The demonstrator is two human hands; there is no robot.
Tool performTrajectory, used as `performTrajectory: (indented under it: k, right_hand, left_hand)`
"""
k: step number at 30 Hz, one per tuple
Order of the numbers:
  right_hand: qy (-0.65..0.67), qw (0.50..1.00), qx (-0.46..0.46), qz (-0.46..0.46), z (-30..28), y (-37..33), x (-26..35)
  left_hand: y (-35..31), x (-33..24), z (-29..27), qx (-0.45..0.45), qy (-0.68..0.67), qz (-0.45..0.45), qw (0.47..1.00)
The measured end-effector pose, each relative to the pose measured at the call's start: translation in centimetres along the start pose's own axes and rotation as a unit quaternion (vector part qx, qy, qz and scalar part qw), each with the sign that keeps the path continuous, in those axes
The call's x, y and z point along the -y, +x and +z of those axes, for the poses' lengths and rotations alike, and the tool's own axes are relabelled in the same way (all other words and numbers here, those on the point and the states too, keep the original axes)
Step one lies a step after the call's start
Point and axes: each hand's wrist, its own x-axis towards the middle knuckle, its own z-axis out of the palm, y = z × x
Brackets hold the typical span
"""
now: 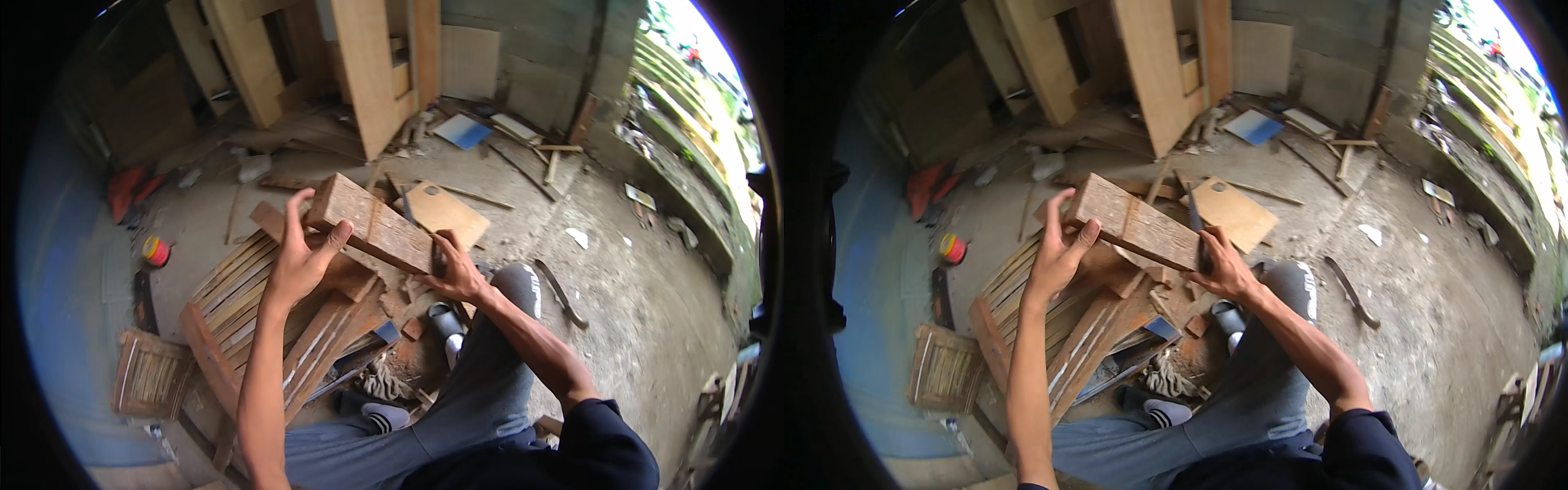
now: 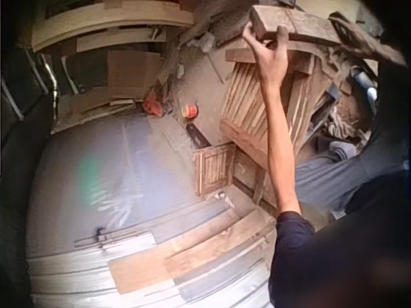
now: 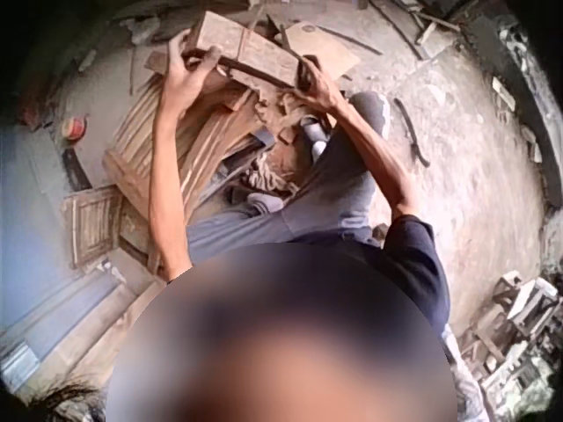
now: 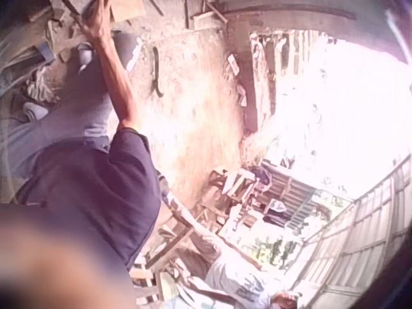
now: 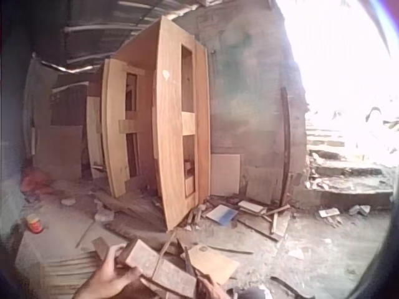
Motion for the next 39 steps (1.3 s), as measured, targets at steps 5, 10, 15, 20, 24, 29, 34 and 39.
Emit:
performTrajectory:
  k: [5,10,15,20,24,29,34,39]
  right_hand:
    - [-0.018,0.999,-0.04,0.004,-2.5,-0.4,0.0]
    - [0.137,0.98,-0.05,0.133,-9.8,-3.8,-4.4]
    - [0.055,0.893,-0.227,0.386,-14.3,-14.9,-19.1]
    - [-0.181,0.761,0.014,0.623,-14.5,-32.9,-32.0]
    - [-0.226,0.691,0.05,0.685,-15.0,-42.2,-37.2]
    - [-0.26,0.714,0.104,0.642,-13.8,-44.9,-42.1]
    - [-0.369,0.657,0.14,0.642,-12.0,-42.7,-42.4]
    - [-0.236,0.789,0.054,0.564,-7.5,-40.0,-36.9]
  left_hand:
    - [2.7,-1.8,5.4,0.002,-0.025,0.033,0.999]
    - [5.2,-2.0,13.1,0.041,0.0,0.12,0.992]
    - [5.9,1.3,20.6,0.074,0.042,0.081,0.993]
    - [4.0,6.5,22.0,0.024,0.053,-0.019,0.998]
    - [2.0,9.7,21.2,-0.015,0.027,-0.093,0.995]
    - [1.9,10.8,20.3,-0.082,0.037,-0.125,0.988]
    - [2.9,10.1,21.5,-0.098,0.048,-0.123,0.986]
    - [1.3,7.7,20.1,-0.114,0.086,-0.068,0.987]
